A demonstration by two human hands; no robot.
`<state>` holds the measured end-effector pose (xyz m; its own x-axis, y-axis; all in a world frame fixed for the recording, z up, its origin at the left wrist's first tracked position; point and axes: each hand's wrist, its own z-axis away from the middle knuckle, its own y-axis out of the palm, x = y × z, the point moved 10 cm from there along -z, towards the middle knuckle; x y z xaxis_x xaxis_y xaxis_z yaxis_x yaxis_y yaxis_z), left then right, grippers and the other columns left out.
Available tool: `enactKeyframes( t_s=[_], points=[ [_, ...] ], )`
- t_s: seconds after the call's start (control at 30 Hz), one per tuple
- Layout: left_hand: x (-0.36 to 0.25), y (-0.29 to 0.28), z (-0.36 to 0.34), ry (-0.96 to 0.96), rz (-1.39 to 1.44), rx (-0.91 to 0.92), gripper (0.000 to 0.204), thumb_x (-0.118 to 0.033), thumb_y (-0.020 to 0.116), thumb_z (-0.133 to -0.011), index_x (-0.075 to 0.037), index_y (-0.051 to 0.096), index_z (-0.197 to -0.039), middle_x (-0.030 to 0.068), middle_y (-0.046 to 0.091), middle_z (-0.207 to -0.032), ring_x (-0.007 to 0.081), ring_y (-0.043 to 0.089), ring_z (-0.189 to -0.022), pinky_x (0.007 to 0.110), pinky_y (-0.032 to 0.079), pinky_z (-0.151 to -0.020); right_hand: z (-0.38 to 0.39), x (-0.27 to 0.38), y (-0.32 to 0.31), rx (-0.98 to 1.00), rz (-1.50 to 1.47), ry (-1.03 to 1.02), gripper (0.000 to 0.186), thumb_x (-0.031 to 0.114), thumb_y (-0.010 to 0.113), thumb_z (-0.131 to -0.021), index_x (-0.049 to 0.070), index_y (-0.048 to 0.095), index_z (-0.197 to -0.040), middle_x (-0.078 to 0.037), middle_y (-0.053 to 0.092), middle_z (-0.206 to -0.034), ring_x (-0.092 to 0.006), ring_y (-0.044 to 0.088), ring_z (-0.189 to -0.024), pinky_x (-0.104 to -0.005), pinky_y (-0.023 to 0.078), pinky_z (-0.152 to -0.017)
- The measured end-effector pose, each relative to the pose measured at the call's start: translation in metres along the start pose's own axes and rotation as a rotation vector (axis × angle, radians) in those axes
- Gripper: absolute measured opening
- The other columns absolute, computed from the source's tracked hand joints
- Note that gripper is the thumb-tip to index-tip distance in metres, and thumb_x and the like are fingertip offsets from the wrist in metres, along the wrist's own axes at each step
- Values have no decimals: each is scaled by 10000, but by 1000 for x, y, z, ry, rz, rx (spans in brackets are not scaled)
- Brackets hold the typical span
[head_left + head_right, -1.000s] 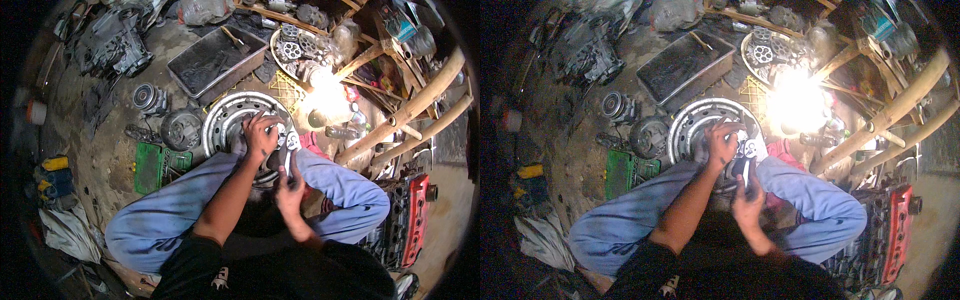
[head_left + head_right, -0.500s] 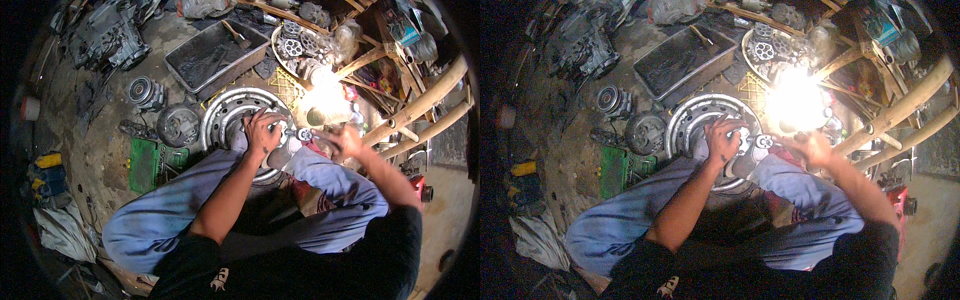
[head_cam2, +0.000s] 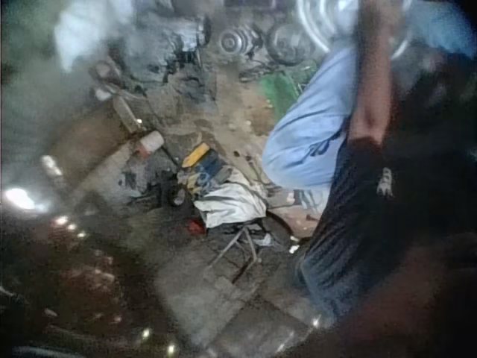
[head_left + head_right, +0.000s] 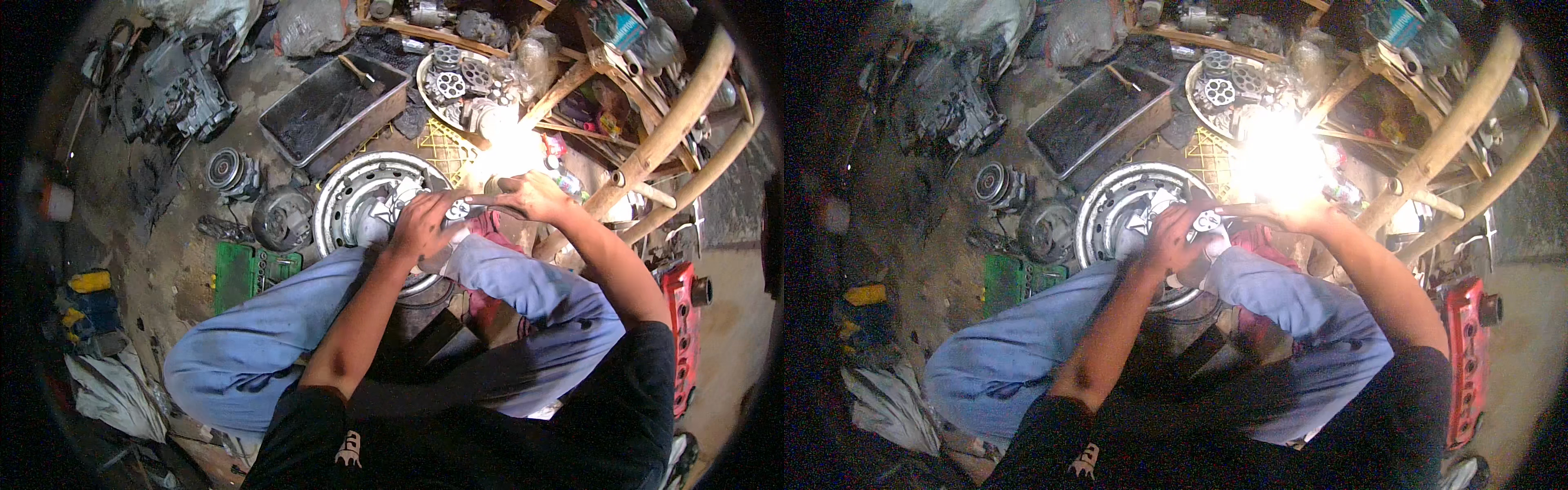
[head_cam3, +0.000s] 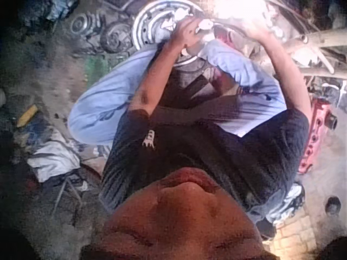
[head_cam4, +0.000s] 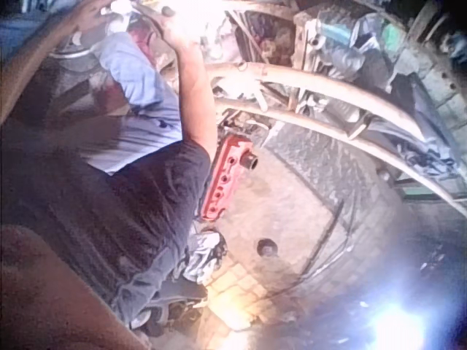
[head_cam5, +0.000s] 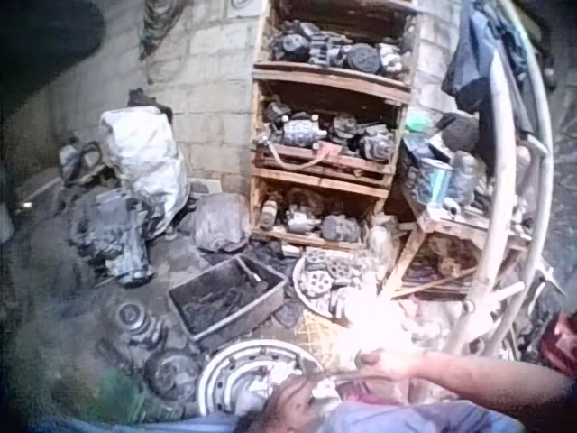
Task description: The person sits cross-legged on the floor and uses a wrench to tighten bolts on a circular metal mechanical part. The person repeatedly adjusts the wrench and rotates the part to access different bolt locations.
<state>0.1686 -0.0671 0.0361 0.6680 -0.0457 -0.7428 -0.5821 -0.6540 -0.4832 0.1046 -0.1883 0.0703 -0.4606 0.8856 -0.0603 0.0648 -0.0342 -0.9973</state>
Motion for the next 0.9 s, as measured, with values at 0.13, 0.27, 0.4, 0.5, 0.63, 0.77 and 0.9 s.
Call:
enactKeyframes(
  t_s=[0.13, 0.27, 0.4, 0.5, 0.63, 0.77, 0.9],
  points=[
    [2, 2, 0, -21, -1, -47, 403, -282, 703, -840, -118, 619, -1198, 145, 678, -1051, 354, 633, -960, 435, 479, -868, 19, -4, 14, 10, -46, 158, 620, 261, 638, -845, 399, 448, -1418, -59, 521, -721, -252, 583, -663, -374, 482, -588],
    [29, 3, 17, -101, -135, -23, 355, -147, 710, -806, -59, 637, -1143, 165, 677, -1056, 367, 627, -1006, 432, 472, -920, 31, -1, 3, -23, -176, 345, 562, 286, 627, -866, 334, 481, -1406, -83, 585, -830, -283, 587, -735, -425, 488, -664],
    [39, 0, 21, -89, 9, -11, 273, -51, 694, -779, 8, 667, -1045, 203, 676, -1040, 369, 627, -1051, 418, 490, -929, 39, 10, 11, 186, -291, 580, 493, 334, 601, -910, 257, 506, -1387, -120, 661, -1088, -319, 631, -960, -459, 516, -814],
    [45, 0, 24, -101, -47, -72, 277, -54, 700, -774, 11, 668, -1041, 206, 677, -1042, 370, 638, -1039, 405, 500, -925, 45, 38, -2, -16, -389, 731, 509, 359, 609, -908, 235, 499, -1389, -169, 677, -942, -373, 652, -808, -473, 531, -671],
    [38, 2, 28, -52, -76, -114, 289, -25, 683, -749, 19, 669, -1034, 194, 683, -1038, 369, 641, -1045, 404, 500, -941, 39, 116, 24, -151, -883, 982, 673, 95, 608, -897, -8, 275, -1472, -338, 623, -912, -502, 622, -812, -503, 507, -688],
    [29, 1, 23, -58, -21, -146, 343, 28, 618, -698, 21, 660, -1039, 192, 678, -1056, 370, 632, -1063, 409, 497, -952, 13, 151, 26, -548, -890, 1017, 785, -44, 594, -841, 12, 180, -1505, -314, 628, -889, -468, 646, -826, -457, 499, -676],
    [53, 6, 37, -68, -90, -175, 362, 15, 599, -666, 29, 646, -1025, 200, 671, -1061, 385, 625, -1057, 434, 506, -929, 32, 131, 30, -175, -933, 1005, 831, -67, 626, -777, 97, 265, -1507, -298, 639, -989, -465, 635, -890, -447, 520, -765]
  ],
)
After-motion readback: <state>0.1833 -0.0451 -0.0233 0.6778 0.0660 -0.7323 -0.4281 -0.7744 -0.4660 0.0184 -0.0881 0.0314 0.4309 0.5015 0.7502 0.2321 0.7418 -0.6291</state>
